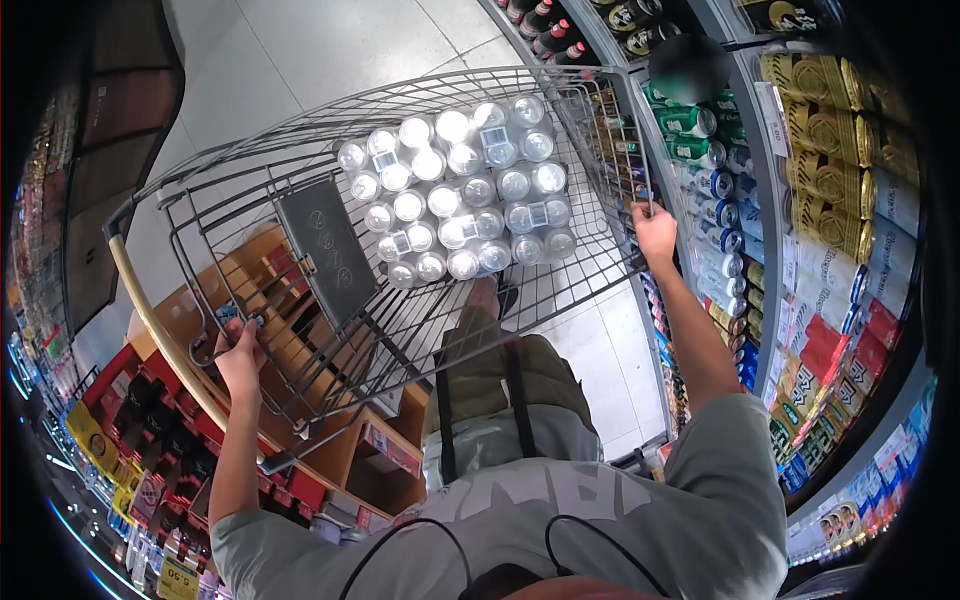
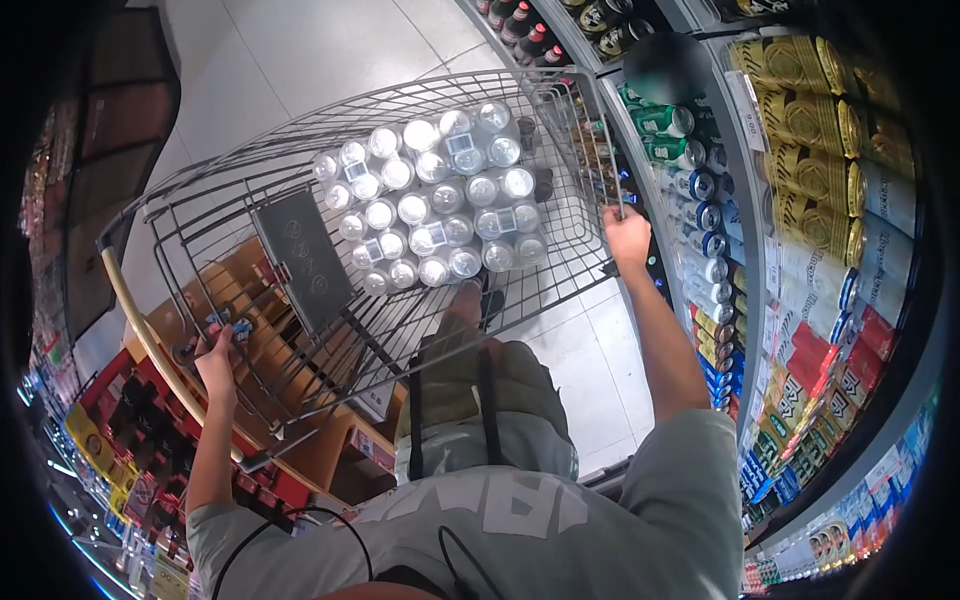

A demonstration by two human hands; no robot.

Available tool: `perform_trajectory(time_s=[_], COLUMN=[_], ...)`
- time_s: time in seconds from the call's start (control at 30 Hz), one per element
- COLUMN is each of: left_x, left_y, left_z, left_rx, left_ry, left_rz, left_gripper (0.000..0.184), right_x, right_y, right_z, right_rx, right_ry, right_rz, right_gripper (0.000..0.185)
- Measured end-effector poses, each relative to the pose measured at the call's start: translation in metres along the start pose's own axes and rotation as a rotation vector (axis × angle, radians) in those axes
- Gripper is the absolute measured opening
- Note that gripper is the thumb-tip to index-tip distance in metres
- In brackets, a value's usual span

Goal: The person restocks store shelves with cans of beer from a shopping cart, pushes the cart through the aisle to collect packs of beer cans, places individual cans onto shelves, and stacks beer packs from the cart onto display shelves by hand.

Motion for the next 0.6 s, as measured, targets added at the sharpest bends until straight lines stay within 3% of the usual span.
perform_trajectory(time_s=[0.27,0.6], left_x=[0.008,0.013], left_y=[-0.012,0.000], left_z=[0.021,0.040], left_rx=[0.099,0.221], left_ry=[-0.129,-0.258], left_rz=[-0.138,-0.378], left_gripper=[0.019,0.019], right_x=[-0.039,-0.065], right_y=[0.117,0.273], right_z=[-0.006,-0.011], right_rx=[-0.104,-0.205], right_ry=[-0.001,-0.207], right_rz=[-0.054,-0.286], right_gripper=[0.026,0.026])
Point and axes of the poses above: each hand's wrist, its own y-axis away from the middle knuckle, its own z-axis out of the back of the hand, x = y × z, the point moved 5 cm from there along -y, towards the middle knuckle, and after that the axes turned 8 degrees about z, right-handed, at the moved point
